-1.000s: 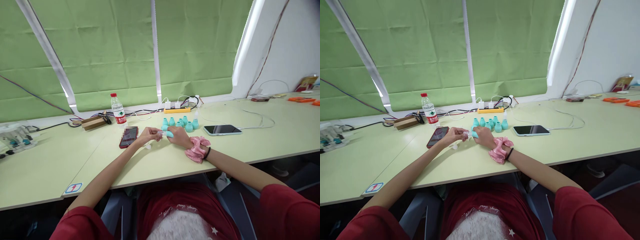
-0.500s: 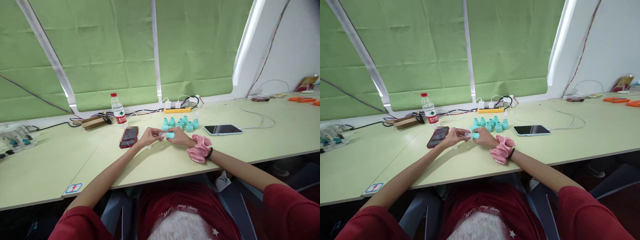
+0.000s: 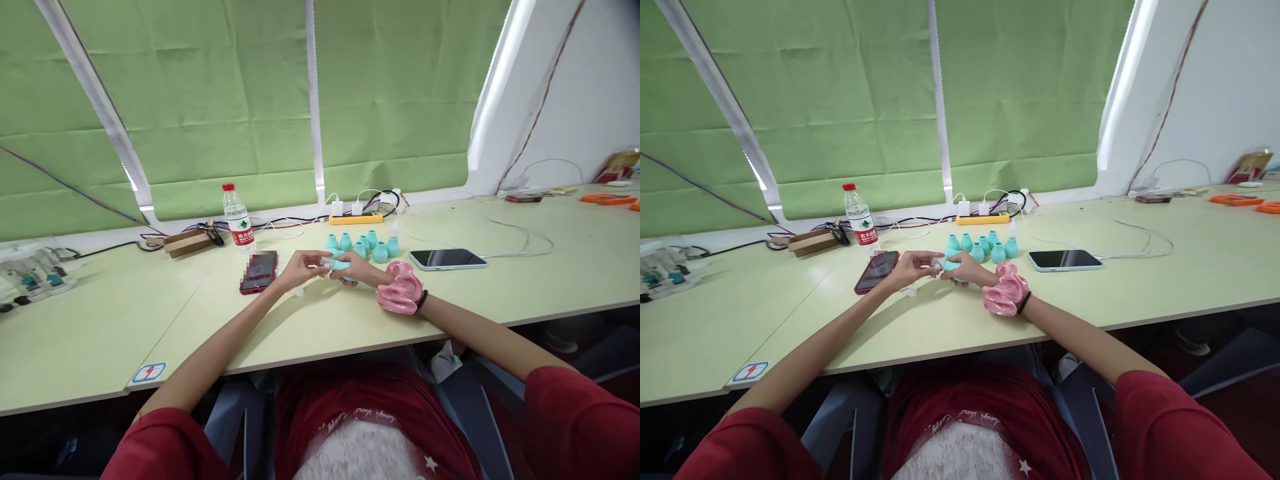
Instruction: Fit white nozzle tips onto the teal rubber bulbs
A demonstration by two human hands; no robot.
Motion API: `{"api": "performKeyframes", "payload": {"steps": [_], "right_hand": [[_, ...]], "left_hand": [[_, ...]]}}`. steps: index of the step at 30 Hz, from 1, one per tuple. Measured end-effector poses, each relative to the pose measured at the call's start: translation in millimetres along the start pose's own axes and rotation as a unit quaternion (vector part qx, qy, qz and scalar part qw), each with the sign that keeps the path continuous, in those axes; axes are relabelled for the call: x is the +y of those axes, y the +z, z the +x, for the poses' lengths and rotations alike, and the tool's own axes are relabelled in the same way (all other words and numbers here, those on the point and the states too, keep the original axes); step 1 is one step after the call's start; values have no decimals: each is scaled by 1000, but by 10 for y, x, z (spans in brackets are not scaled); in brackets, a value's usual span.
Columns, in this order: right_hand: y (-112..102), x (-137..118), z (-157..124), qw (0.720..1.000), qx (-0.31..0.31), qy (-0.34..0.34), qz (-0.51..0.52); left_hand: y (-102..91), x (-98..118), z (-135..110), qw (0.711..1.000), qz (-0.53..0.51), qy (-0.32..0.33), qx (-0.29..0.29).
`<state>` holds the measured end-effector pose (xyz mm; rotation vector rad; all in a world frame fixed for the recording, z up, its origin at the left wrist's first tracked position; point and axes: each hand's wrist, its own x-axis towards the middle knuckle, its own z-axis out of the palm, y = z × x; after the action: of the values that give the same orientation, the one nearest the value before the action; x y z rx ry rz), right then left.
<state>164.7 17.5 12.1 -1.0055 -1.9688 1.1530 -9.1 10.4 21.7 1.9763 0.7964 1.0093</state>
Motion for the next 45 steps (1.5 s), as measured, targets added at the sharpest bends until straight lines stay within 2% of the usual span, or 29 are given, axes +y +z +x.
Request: {"api": "performKeyframes", "payload": {"steps": [3,5,7,9,12,15,17,19,21,23,25,27,30,33,37,45], "right_hand": [[62,26,48,995,91,-40,12],[75,42,50,989,132,-61,-7],[69,57,34,984,159,-78,-36],[58,69,16,977,182,-98,-59],[57,80,11,971,193,-120,-74],[70,87,26,971,183,-131,-85],[77,87,32,970,181,-133,-96],[79,85,30,968,180,-138,-108],[79,82,22,967,175,-143,-122],[78,82,15,965,172,-147,-136],[75,86,12,962,174,-146,-151],[70,90,12,958,180,-147,-166],[64,91,12,953,181,-153,-188],[65,83,4,951,178,-153,-201],[77,63,-16,948,178,-156,-211],[91,57,-33,943,178,-178,-219]], "left_hand": [[-79,30,13,999,8,3,48],[-131,20,10,992,104,7,76],[-153,-17,-2,962,260,28,75],[-137,-66,-17,914,401,47,36],[-80,-122,-33,854,518,39,-27],[-47,-136,-41,809,586,17,-37],[-45,-128,-41,794,607,4,-28],[-53,-111,-37,797,604,-6,-17],[-65,-86,-26,823,568,-15,3],[-82,-53,-7,878,475,-37,41],[-104,-15,16,942,313,-76,99],[-124,21,35,975,111,-114,154],[-137,56,42,963,-132,-140,188],[-130,74,28,940,-253,-152,169],[-109,101,12,930,-302,-145,151],[-79,140,-4,934,-292,-131,158]]}}
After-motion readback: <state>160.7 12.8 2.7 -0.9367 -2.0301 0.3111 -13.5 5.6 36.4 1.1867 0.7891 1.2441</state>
